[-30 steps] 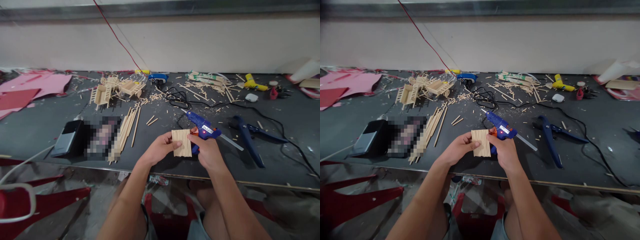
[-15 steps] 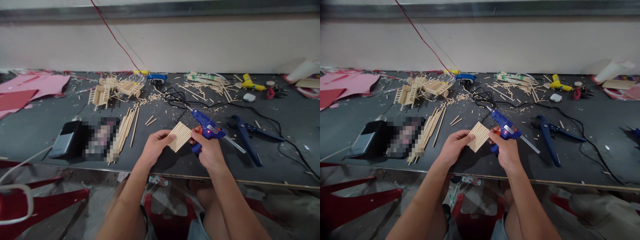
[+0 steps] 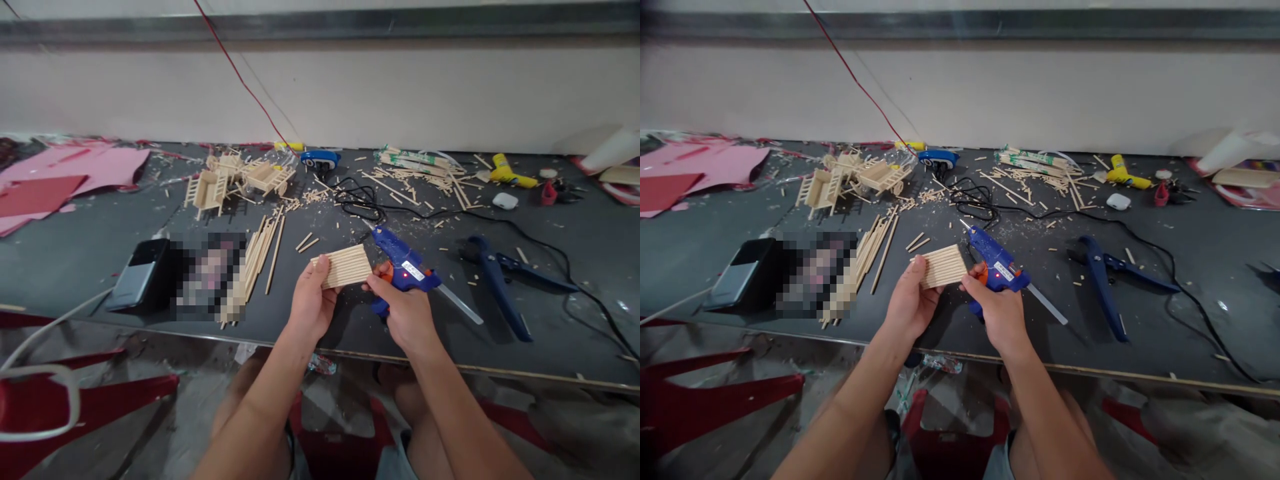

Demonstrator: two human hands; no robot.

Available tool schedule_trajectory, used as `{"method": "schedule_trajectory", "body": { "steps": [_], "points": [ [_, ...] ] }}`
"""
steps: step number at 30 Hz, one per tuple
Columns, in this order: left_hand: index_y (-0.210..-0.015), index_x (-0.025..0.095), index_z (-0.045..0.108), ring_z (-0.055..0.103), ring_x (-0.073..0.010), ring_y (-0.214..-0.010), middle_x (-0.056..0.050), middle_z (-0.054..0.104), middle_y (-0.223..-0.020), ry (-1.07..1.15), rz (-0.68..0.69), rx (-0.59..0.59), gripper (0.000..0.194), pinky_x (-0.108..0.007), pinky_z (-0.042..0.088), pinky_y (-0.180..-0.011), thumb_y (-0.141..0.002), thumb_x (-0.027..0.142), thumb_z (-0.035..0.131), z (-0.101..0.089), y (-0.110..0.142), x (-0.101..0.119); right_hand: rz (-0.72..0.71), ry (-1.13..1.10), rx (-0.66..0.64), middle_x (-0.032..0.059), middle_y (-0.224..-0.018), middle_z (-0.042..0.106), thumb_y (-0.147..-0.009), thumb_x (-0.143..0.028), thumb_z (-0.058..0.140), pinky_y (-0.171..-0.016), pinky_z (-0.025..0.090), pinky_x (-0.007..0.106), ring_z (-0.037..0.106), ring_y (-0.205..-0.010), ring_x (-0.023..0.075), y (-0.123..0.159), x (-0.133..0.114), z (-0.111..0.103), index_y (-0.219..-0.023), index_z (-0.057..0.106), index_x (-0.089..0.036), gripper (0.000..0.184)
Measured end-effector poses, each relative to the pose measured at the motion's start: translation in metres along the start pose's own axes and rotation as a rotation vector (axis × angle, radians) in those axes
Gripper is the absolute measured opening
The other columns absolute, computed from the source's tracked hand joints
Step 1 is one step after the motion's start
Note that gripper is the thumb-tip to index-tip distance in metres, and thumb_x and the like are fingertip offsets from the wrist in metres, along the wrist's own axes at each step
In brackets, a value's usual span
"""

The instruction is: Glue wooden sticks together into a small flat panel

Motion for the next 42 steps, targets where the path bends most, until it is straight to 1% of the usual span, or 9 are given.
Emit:
{"method": "schedule_trajectory", "body": {
  "steps": [5,10,13,15,18,20,23,28,42],
  "points": [
    [-0.088,0.017,0.065,0.066,-0.0118,-0.066,-0.001,0.071,-0.077,0.019,0.032,0.041,0.027,-0.021,0.054,-0.06,-0.067,0.029,0.077,-0.001,-0.003,0.004,0.02,0.013,0.007,-0.0045,-0.071,0.065,-0.06,-0.02,0.079,-0.07,0.054,0.03,0.062,-0.066,0.0115,0.004,0.006,0.005,-0.077,0.066,-0.019,0.021],
    [-0.077,0.014,0.063,0.064,-0.0103,-0.061,0.0,0.069,-0.072,-0.087,0.146,0.027,0.025,-0.021,0.052,-0.06,-0.067,0.034,0.076,-0.006,-0.01,0.023,0.075,0.028,-0.104,0.0004,-0.075,0.067,-0.068,-0.022,0.073,-0.054,0.047,0.024,0.064,-0.071,0.0152,0.001,-0.002,-0.004,-0.074,0.065,-0.018,0.011],
    [-0.077,0.015,0.063,0.063,-0.0095,-0.059,0.001,0.067,-0.069,-0.145,0.197,0.043,0.026,-0.021,0.051,-0.061,-0.064,0.033,0.078,-0.012,-0.015,0.035,0.148,0.043,-0.159,0.0007,-0.069,0.065,-0.067,-0.023,0.071,-0.046,0.042,0.023,0.063,-0.065,0.0156,0.0,-0.01,-0.012,-0.072,0.064,-0.018,0.011],
    [-0.08,0.016,0.064,0.062,-0.0087,-0.058,0.002,0.066,-0.068,-0.166,0.221,0.051,0.027,-0.02,0.05,-0.059,-0.063,0.033,0.079,-0.016,-0.016,0.042,0.15,0.075,-0.189,0.0007,-0.068,0.064,-0.066,-0.022,0.071,-0.048,0.044,0.024,0.062,-0.063,0.0153,0.0,-0.013,-0.015,-0.069,0.063,-0.018,0.01],
    [-0.083,0.017,0.066,0.061,-0.0078,-0.057,0.002,0.066,-0.069,-0.199,0.226,0.031,0.029,-0.018,0.049,-0.055,-0.063,0.033,0.078,-0.019,-0.017,0.048,0.094,0.112,-0.223,0.0011,-0.07,0.065,-0.063,-0.02,0.071,-0.052,0.046,0.025,0.063,-0.068,0.0161,0.0,-0.016,-0.016,-0.066,0.063,-0.018,0.008],
    [-0.086,0.017,0.067,0.062,-0.0078,-0.059,0.002,0.067,-0.072,-0.225,0.211,0.008,0.028,-0.018,0.049,-0.055,-0.065,0.032,0.077,-0.02,-0.015,0.05,0.094,0.117,-0.239,0.0014,-0.069,0.066,-0.063,-0.019,0.071,-0.05,0.045,0.024,0.063,-0.067,0.0161,0.0,-0.015,-0.016,-0.066,0.063,-0.018,0.008],
    [-0.089,0.018,0.068,0.062,-0.0079,-0.062,0.001,0.067,-0.074,-0.25,0.178,-0.011,0.026,-0.018,0.05,-0.057,-0.067,0.028,0.075,-0.02,-0.013,0.05,0.148,0.127,-0.251,0.0006,-0.062,0.063,-0.063,-0.02,0.07,-0.044,0.042,0.024,0.059,-0.055,0.0145,0.002,-0.014,-0.017,-0.063,0.061,-0.018,0.01],
    [-0.085,0.018,0.068,0.062,-0.0071,-0.06,0.002,0.066,-0.072,-0.239,0.194,0.014,0.02,-0.017,0.05,-0.056,-0.067,0.025,0.074,-0.02,-0.012,0.048,0.229,0.159,-0.269,-0.0043,-0.052,0.054,-0.065,-0.022,0.068,-0.034,0.036,0.022,0.047,-0.039,0.0095,0.006,-0.01,-0.017,-0.062,0.056,-0.018,0.013],
    [-0.083,0.018,0.067,0.06,-0.0073,-0.059,0.002,0.064,-0.07,-0.254,0.227,0.01,0.016,-0.016,0.048,-0.054,-0.068,0.024,0.072,-0.017,-0.013,0.046,0.243,0.196,-0.246,-0.0072,-0.048,0.044,-0.063,-0.026,0.07,-0.029,0.036,0.022,0.041,-0.033,0.0068,0.005,-0.009,-0.022,-0.057,0.053,-0.018,0.02]
  ]
}}
Point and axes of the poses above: each hand's wrist, its own y-axis away from the middle knuckle, its own z-axis out of the palm, x = y × z, the point moved 2 cm from there along -y, towards the middle knuckle
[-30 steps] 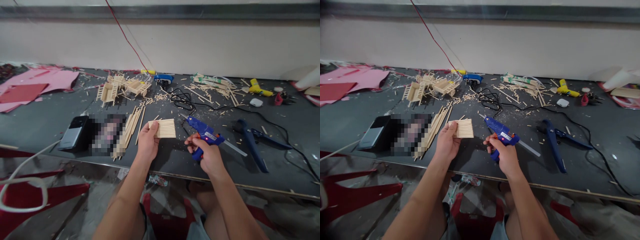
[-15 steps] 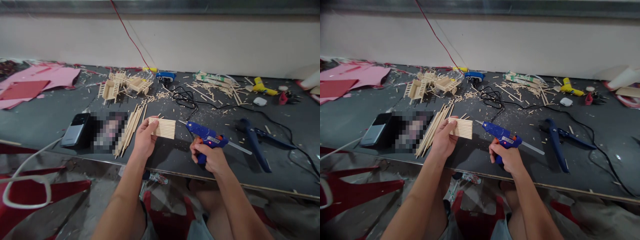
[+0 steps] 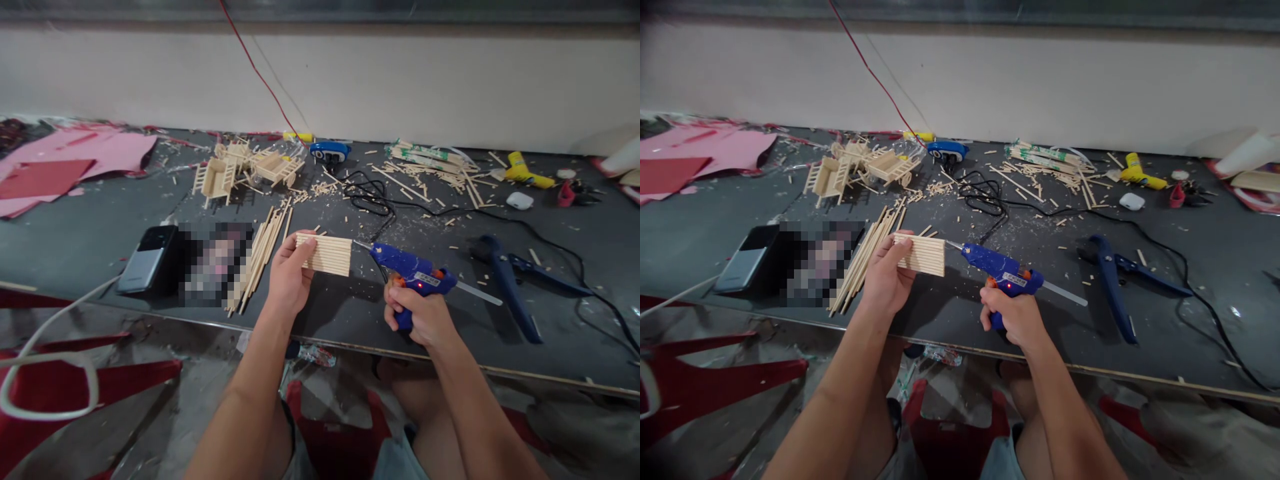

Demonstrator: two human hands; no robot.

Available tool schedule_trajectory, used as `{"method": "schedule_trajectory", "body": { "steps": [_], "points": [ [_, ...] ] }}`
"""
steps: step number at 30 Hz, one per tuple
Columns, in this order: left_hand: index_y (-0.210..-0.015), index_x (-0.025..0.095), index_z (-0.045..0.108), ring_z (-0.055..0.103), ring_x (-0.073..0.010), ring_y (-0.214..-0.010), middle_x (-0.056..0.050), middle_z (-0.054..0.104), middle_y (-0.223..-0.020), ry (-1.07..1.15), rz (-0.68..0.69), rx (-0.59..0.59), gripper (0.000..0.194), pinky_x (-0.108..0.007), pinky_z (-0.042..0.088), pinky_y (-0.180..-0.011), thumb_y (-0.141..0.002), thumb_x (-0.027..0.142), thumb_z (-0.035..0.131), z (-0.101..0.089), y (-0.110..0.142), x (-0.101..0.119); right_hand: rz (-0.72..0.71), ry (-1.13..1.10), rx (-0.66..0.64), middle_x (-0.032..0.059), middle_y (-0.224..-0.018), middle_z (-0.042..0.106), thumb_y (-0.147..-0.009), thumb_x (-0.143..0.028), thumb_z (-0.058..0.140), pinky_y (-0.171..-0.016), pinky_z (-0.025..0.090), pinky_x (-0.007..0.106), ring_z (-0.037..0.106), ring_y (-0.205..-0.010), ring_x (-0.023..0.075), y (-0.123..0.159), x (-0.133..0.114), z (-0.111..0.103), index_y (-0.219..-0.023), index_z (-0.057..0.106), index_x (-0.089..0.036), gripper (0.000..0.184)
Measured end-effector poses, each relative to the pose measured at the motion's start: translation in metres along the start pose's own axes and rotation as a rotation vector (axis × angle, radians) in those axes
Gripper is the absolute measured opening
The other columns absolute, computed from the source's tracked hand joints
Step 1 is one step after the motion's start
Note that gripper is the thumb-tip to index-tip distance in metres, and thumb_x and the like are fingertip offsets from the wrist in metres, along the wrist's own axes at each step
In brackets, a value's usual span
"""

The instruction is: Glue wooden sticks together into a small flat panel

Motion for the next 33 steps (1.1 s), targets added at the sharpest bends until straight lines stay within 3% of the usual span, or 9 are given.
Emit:
{"method": "schedule_trajectory", "body": {
  "steps": [33],
  "points": [
    [-0.08,0.017,0.066,0.062,-0.0067,-0.061,0.003,0.064,-0.068,0.042,0.032,0.023,0.013,-0.016,0.05,-0.063,-0.069,0.022,0.072,-0.0011,-0.003,0.0014,0.041,0.141,0.081,-0.009,-0.039,0.04,-0.062,-0.025,0.067,-0.032,0.035,0.023,0.048,-0.027,0.0113,0.0087,-0.0038,0.0064,-0.053,0.05,-0.018,0.021]
  ]
}}
Point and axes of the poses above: each hand's wrist, its own y-axis away from the middle knuckle, its own z-axis out of the palm, x = y × z, the point moved 2 cm from there along -y, towards the middle knuckle
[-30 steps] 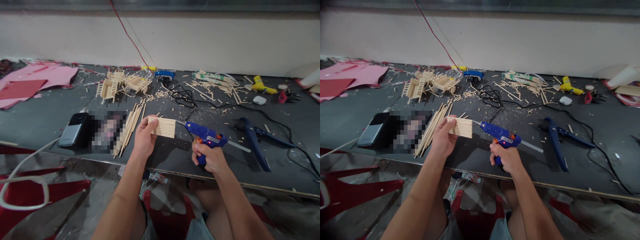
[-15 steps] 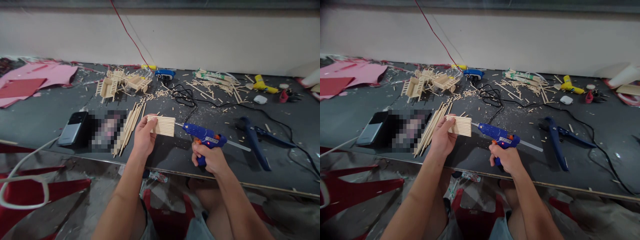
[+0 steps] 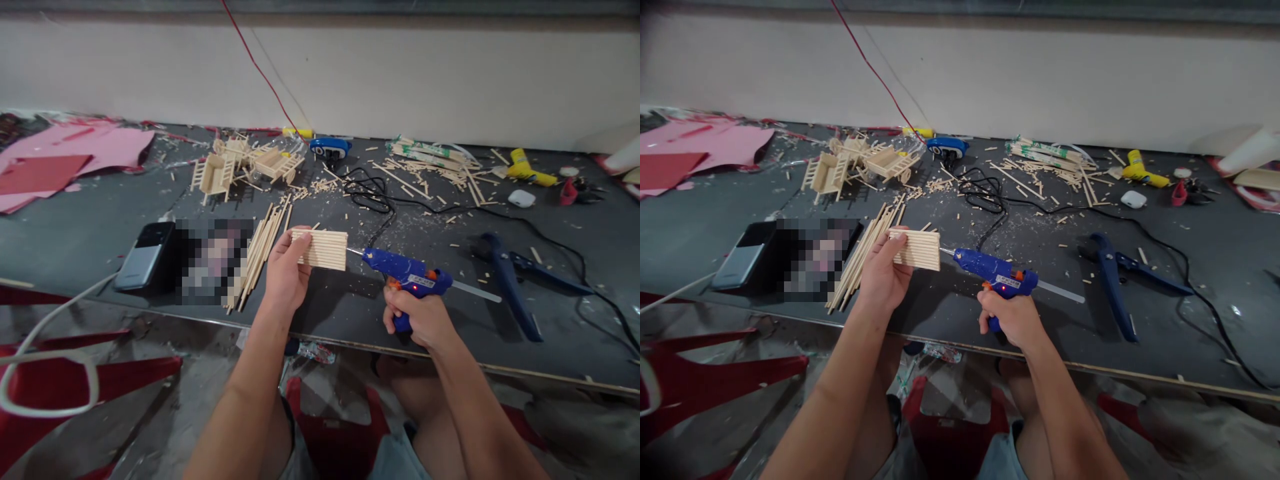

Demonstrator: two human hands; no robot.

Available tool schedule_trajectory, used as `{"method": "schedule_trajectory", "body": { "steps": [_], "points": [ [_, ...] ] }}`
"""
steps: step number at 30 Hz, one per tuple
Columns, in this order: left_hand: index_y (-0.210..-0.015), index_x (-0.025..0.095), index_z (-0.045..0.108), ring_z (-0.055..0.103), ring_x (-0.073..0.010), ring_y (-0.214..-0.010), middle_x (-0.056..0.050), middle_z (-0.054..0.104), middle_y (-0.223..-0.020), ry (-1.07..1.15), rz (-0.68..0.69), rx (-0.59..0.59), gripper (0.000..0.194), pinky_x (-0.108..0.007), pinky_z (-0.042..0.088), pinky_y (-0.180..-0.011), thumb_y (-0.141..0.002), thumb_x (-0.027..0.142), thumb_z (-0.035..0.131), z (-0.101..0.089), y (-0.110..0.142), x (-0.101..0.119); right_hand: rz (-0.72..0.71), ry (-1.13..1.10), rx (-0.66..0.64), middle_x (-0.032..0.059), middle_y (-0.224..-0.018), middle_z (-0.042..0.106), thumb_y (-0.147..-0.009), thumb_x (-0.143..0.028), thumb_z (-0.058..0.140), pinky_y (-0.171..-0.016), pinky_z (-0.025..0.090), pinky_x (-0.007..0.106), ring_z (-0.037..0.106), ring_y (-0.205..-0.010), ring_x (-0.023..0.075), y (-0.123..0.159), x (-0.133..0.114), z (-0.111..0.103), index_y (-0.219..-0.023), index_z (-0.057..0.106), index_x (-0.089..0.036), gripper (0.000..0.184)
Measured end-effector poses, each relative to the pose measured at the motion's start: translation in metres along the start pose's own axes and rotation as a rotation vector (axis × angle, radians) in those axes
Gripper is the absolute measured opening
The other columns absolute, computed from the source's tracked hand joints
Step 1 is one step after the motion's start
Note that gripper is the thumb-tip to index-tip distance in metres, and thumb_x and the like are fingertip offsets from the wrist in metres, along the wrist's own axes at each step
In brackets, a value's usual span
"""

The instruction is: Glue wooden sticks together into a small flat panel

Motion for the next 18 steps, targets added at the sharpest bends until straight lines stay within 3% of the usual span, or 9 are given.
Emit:
{"method": "schedule_trajectory", "body": {
  "steps": [18],
  "points": [
    [-0.079,0.017,0.067,0.063,-0.0068,-0.062,0.002,0.065,-0.068,0.05,0.038,0.009,0.01,-0.016,0.052,-0.065,-0.07,0.019,0.071,-0.0017,-0.0037,-0.002,0.036,0.1,-0.015,-0.0082,-0.038,0.04,-0.061,-0.027,0.065,-0.033,0.035,0.022,0.049,-0.028,0.0113,-0.002,0.0047,-0.0048,-0.047,0.045,-0.019,0.025]
  ]
}}
Point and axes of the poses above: each hand's wrist, its own y-axis away from the middle knuckle, its own z-axis out of the palm, x = y × z, the point moved 2 cm from there along -y, towards the middle knuckle
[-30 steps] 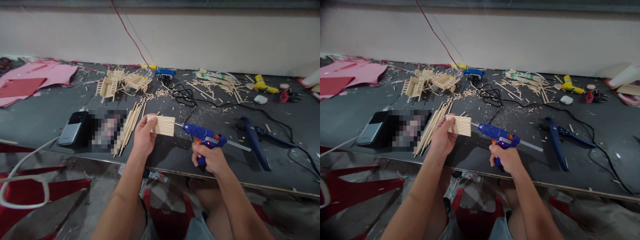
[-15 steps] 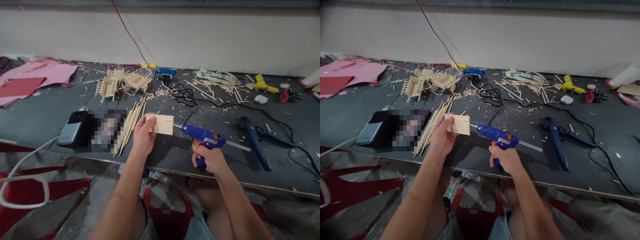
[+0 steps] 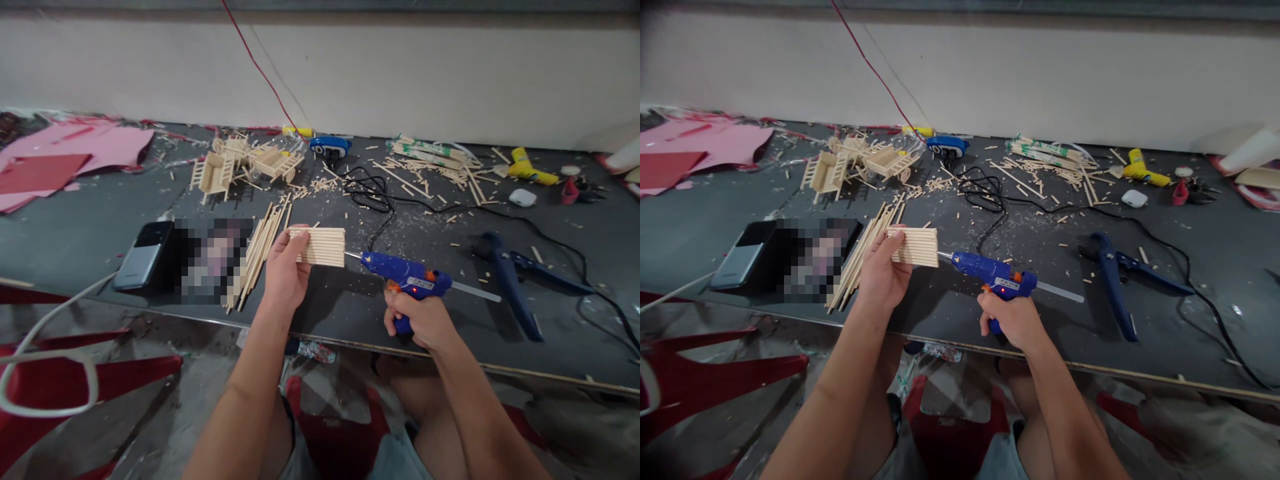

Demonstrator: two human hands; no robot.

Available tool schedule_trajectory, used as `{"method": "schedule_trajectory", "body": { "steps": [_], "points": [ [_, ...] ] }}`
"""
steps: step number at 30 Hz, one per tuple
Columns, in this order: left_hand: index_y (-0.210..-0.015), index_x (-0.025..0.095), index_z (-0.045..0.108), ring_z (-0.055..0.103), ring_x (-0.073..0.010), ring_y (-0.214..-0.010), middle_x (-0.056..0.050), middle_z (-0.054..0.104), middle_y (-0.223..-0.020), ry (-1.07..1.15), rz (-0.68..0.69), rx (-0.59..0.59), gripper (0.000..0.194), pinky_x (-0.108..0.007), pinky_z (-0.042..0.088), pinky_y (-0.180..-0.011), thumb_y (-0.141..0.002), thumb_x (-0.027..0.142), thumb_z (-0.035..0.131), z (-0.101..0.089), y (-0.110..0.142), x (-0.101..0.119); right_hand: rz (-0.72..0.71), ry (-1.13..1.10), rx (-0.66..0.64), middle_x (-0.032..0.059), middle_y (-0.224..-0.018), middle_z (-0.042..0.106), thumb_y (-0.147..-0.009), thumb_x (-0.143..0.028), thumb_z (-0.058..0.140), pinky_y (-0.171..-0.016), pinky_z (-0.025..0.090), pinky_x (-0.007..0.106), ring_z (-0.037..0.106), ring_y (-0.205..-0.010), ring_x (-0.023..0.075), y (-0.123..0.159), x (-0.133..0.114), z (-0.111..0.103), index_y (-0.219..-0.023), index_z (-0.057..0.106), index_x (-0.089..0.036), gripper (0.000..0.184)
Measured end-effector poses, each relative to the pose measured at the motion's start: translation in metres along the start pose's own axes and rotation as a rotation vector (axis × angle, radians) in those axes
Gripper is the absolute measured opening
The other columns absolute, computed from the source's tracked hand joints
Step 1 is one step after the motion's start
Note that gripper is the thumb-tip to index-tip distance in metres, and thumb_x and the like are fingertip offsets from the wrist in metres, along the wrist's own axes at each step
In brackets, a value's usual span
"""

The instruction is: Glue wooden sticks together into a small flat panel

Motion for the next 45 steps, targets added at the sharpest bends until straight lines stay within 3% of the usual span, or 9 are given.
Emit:
{"method": "schedule_trajectory", "body": {
  "steps": [30,45],
  "points": [
    [-0.081,0.015,0.066,0.06,-0.0061,-0.058,0.002,0.064,-0.07,0.08,-0.037,0.024,0.015,-0.016,0.049,-0.054,-0.068,0.02,0.073,0.0015,-0.0027,-0.001,0.01,0.041,-0.006,-0.0083,-0.038,0.04,-0.061,-0.026,0.062,-0.034,0.031,0.022,0.046,-0.028,0.0093,0.003,0.0016,-0.0031,-0.048,0.045,-0.019,0.022],
    [-0.08,0.016,0.065,0.062,-0.0078,-0.061,0.0,0.066,-0.071,0.077,-0.047,0.048,0.013,-0.018,0.051,-0.062,-0.069,0.02,0.071,-0.0004,-0.0048,-0.0024,0.023,0.088,-0.034,-0.0076,-0.038,0.041,-0.063,-0.024,0.06,-0.035,0.032,0.024,0.045,-0.029,0.0095,0.0022,0.0028,-0.0038,-0.05,0.045,-0.02,0.02]
  ]
}}
Point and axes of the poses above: each hand's wrist, its own y-axis away from the middle knuckle, its own z-axis out of the palm, x = y × z, the point moved 2 cm from there along -y, towards the middle knuckle
